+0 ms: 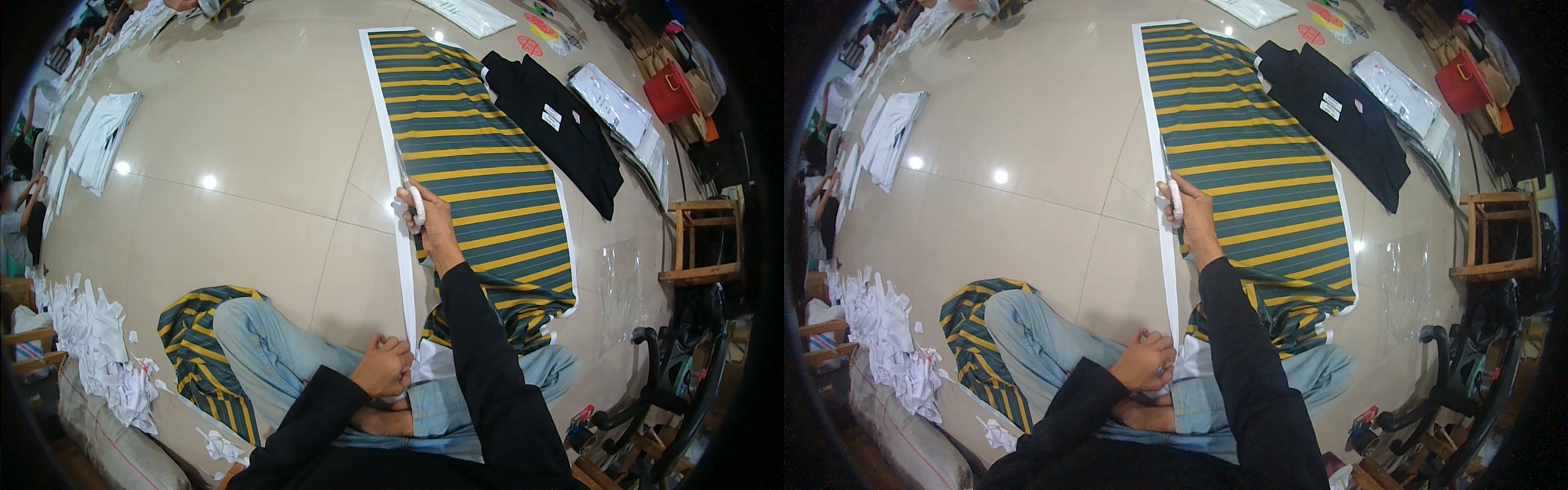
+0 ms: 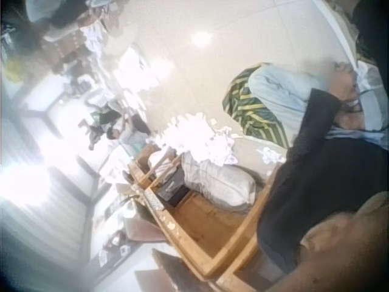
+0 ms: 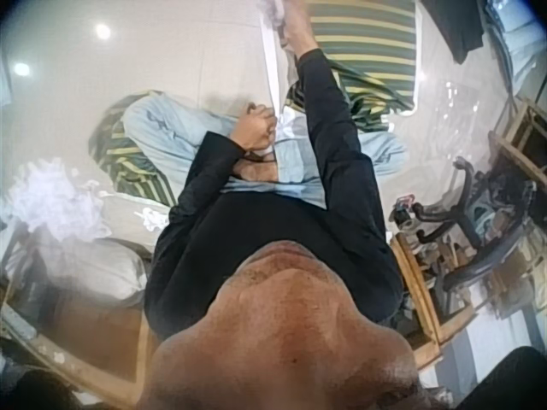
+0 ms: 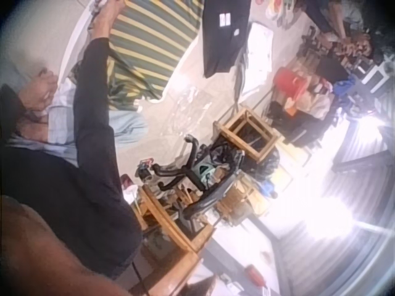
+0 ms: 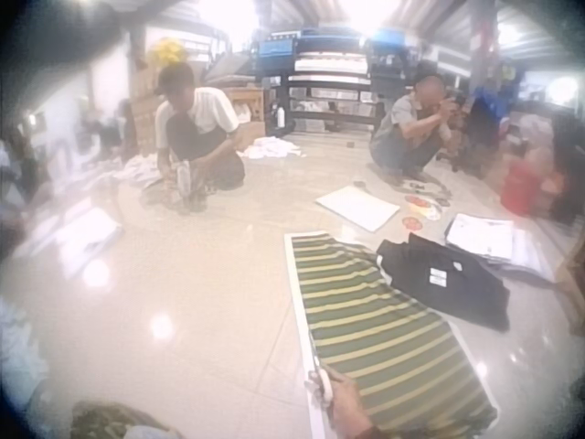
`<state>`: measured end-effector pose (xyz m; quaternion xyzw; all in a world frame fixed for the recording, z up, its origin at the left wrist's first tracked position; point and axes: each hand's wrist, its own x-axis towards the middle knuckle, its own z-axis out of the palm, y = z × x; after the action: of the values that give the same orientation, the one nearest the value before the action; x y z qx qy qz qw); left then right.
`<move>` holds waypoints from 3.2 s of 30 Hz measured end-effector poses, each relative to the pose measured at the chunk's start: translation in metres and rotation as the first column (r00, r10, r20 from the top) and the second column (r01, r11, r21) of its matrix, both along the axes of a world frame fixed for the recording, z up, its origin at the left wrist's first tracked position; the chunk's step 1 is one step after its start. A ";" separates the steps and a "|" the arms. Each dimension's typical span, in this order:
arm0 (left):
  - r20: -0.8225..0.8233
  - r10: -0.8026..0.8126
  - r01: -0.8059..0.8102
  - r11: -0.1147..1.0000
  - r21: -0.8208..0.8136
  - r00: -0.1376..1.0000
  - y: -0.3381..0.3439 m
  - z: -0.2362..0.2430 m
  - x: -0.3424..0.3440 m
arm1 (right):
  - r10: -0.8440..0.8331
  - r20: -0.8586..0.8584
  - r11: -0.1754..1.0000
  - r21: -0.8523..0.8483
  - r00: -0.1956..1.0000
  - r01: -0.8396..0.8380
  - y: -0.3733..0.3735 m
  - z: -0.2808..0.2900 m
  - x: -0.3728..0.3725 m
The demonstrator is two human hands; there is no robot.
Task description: The person sits on the floor and uses scissors to cut a large piece of striped fabric along a white paper template. They trim the edges of the fabric to match the template shape, then remove the template and set the cut fabric aside.
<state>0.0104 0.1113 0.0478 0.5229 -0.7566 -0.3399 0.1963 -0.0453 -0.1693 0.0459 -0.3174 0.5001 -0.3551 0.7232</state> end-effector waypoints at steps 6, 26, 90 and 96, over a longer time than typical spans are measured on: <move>-0.021 -0.006 0.006 1.000 -0.004 1.000 -0.001 0.000 0.001 | -0.006 0.066 0.999 -0.039 0.998 0.009 -0.025 -0.002 0.005; 0.011 -0.039 0.038 0.998 0.048 0.999 -0.004 0.003 0.004 | -0.033 0.112 0.999 0.010 0.993 0.032 -0.065 0.004 0.031; -0.094 0.647 -0.644 0.714 -0.275 0.757 -0.100 -0.040 0.025 | -0.001 0.104 1.000 0.018 0.995 -0.001 0.115 -0.005 -0.068; -0.132 0.645 -0.655 0.712 -0.254 0.753 -0.101 -0.039 0.022 | 0.062 0.010 0.997 -0.045 0.998 -0.062 0.086 -0.009 -0.058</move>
<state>0.0321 0.0099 0.0093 0.7156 -0.5619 -0.1455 0.3887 -0.1028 -0.0835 0.0373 -0.3468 0.4780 -0.3455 0.7293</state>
